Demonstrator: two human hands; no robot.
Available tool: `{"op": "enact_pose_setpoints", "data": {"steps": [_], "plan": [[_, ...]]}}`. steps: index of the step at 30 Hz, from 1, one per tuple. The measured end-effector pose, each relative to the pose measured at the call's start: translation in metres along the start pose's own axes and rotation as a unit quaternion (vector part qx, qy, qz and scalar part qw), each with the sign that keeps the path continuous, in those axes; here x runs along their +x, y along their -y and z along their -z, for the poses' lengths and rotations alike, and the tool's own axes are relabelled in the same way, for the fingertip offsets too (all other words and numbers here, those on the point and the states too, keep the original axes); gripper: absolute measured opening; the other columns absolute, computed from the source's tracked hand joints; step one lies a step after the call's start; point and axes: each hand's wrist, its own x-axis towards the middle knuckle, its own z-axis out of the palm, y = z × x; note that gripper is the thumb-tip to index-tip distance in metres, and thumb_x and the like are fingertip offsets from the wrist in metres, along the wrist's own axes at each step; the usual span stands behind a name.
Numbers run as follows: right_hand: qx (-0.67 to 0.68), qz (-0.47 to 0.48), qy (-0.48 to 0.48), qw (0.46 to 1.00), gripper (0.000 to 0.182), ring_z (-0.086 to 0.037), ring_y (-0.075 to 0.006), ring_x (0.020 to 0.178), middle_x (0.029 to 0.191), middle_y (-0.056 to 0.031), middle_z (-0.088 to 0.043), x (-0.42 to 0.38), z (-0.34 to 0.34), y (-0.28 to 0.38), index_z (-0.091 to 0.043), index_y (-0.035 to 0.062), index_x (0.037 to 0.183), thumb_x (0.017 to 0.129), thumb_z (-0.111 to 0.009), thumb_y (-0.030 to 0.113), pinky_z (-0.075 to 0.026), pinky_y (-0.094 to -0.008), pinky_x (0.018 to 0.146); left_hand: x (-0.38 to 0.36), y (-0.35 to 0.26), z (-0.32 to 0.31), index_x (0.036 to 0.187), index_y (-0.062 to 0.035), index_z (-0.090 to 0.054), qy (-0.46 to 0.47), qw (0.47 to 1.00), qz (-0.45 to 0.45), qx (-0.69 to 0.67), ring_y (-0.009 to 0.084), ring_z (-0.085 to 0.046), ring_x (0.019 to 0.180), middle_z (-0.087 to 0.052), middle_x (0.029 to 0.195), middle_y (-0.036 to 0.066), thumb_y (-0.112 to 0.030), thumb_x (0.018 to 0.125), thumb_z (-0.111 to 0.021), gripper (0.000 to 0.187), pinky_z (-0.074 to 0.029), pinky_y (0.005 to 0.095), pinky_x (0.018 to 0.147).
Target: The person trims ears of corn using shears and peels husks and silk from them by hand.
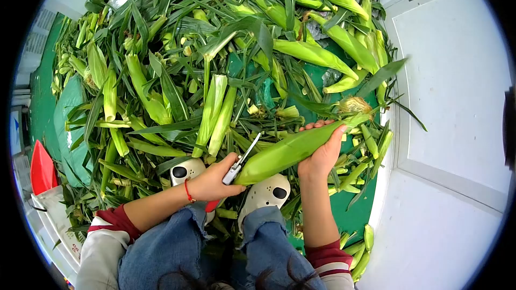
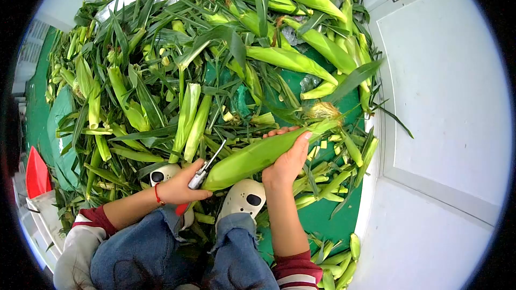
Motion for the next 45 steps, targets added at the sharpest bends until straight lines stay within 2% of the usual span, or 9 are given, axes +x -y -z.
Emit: {"op": "enact_pose_setpoints", "data": {"steps": [7, 12, 22, 26, 27, 30, 34, 39, 45], "plan": [[0.013, 0.010, 0.039, 0.999, 0.044, -0.054, -0.0232, 0.076, 0.083, -0.0096, -0.052, 0.003, -0.003, 0.005, -0.045, 0.0070, 0.096, 0.094, -0.040, 0.050, -0.047, -0.0427, 0.075, 0.002, -0.004, 0.002, 0.114, -0.0018, -0.039, 0.029, 0.998, 0.063, -0.005, 0.0132, -0.049, 0.091, -0.052, 0.100, 0.008, -0.014, 0.074, -0.074, 0.055, -0.043, 0.0275, 0.079], [0.070, -0.108, 0.065, 0.990, 0.050, -0.054, -0.0265, 0.081, 0.086, -0.0105, -0.052, -0.008, -0.014, 0.003, -0.046, 0.0055, 0.098, 0.093, -0.037, 0.054, -0.047, -0.0434, 0.078, 0.009, -0.015, 0.006, 0.118, -0.0012, -0.038, -0.011, 0.999, 0.031, -0.014, 0.0130, -0.049, 0.093, -0.052, 0.102, 0.007, -0.013, 0.074, -0.075, 0.059, -0.043, 0.0264, 0.081], [0.078, -0.093, 0.034, 0.992, 0.060, -0.055, -0.0279, 0.079, 0.088, -0.0115, -0.055, -0.020, -0.013, -0.004, -0.046, 0.0070, 0.099, 0.091, -0.027, 0.063, -0.046, -0.0429, 0.074, 0.007, -0.021, -0.002, 0.111, -0.0039, -0.040, -0.032, 0.999, -0.014, 0.003, 0.0149, -0.050, 0.082, -0.053, 0.091, 0.008, -0.016, 0.074, -0.073, 0.051, -0.044, 0.0308, 0.073], [0.072, -0.146, 0.010, 0.987, 0.068, -0.055, -0.0282, 0.077, 0.087, -0.0117, -0.057, -0.038, -0.016, -0.033, -0.048, 0.0076, 0.095, 0.087, -0.021, 0.070, -0.046, -0.0428, 0.072, 0.007, -0.027, -0.010, 0.113, -0.0034, -0.039, -0.062, 0.997, 0.045, -0.009, 0.0131, -0.050, 0.084, -0.052, 0.094, 0.007, -0.012, 0.074, -0.073, 0.053, -0.044, 0.0288, 0.073], [0.090, -0.158, 0.012, 0.983, 0.070, -0.055, -0.0280, 0.075, 0.085, -0.0115, -0.057, -0.037, -0.012, -0.034, -0.049, 0.0075, 0.093, 0.087, -0.020, 0.071, -0.046, -0.0421, 0.070, 0.009, -0.023, -0.015, 0.114, -0.0030, -0.037, -0.075, 0.997, 0.009, 0.017, 0.0234, -0.058, 0.076, -0.056, 0.087, 0.015, -0.016, 0.074, -0.071, 0.054, -0.047, 0.0339, 0.067], [0.142, -0.194, -0.004, 0.971, 0.077, -0.052, -0.0252, 0.064, 0.073, -0.0098, -0.054, -0.034, -0.012, -0.029, -0.051, 0.0077, 0.089, 0.080, -0.020, 0.078, -0.044, -0.0387, 0.059, 0.006, -0.019, -0.024, 0.115, -0.0026, -0.037, -0.088, 0.996, -0.021, 0.013, 0.0234, -0.057, 0.071, -0.056, 0.083, 0.014, -0.017, 0.075, -0.071, 0.054, -0.046, 0.0350, 0.063], [0.125, -0.147, 0.035, 0.981, 0.075, -0.054, -0.0275, 0.068, 0.077, -0.0109, -0.055, -0.025, -0.009, -0.017, -0.051, 0.0067, 0.090, 0.085, -0.018, 0.074, -0.045, -0.0411, 0.062, 0.009, -0.024, -0.025, 0.116, -0.0028, -0.038, -0.071, 0.996, -0.042, 0.021, 0.0224, -0.056, 0.068, -0.055, 0.080, 0.013, -0.016, 0.076, -0.069, 0.053, -0.045, 0.0343, 0.062], [0.069, -0.120, -0.049, 0.989, 0.073, -0.057, -0.0279, 0.074, 0.083, -0.0113, -0.057, -0.036, -0.028, -0.021, -0.051, 0.0054, 0.096, 0.087, -0.019, 0.070, -0.048, -0.0411, 0.068, 0.007, -0.018, -0.019, 0.114, -0.0041, -0.041, -0.109, 0.992, -0.053, 0.020, 0.0212, -0.055, 0.066, -0.055, 0.077, 0.011, -0.014, 0.076, -0.068, 0.048, -0.046, 0.0334, 0.061], [0.027, -0.103, 0.041, 0.993, 0.071, -0.058, -0.0253, 0.075, 0.084, -0.0123, -0.058, -0.034, -0.008, -0.045, -0.050, 0.0023, 0.097, 0.088, -0.024, 0.068, -0.049, -0.0365, 0.069, 0.002, -0.022, -0.017, 0.113, -0.0030, -0.041, -0.053, 0.997, 0.048, -0.028, 0.0127, -0.050, 0.083, -0.052, 0.091, 0.006, -0.012, 0.077, -0.070, 0.047, -0.044, 0.0290, 0.073]]}}
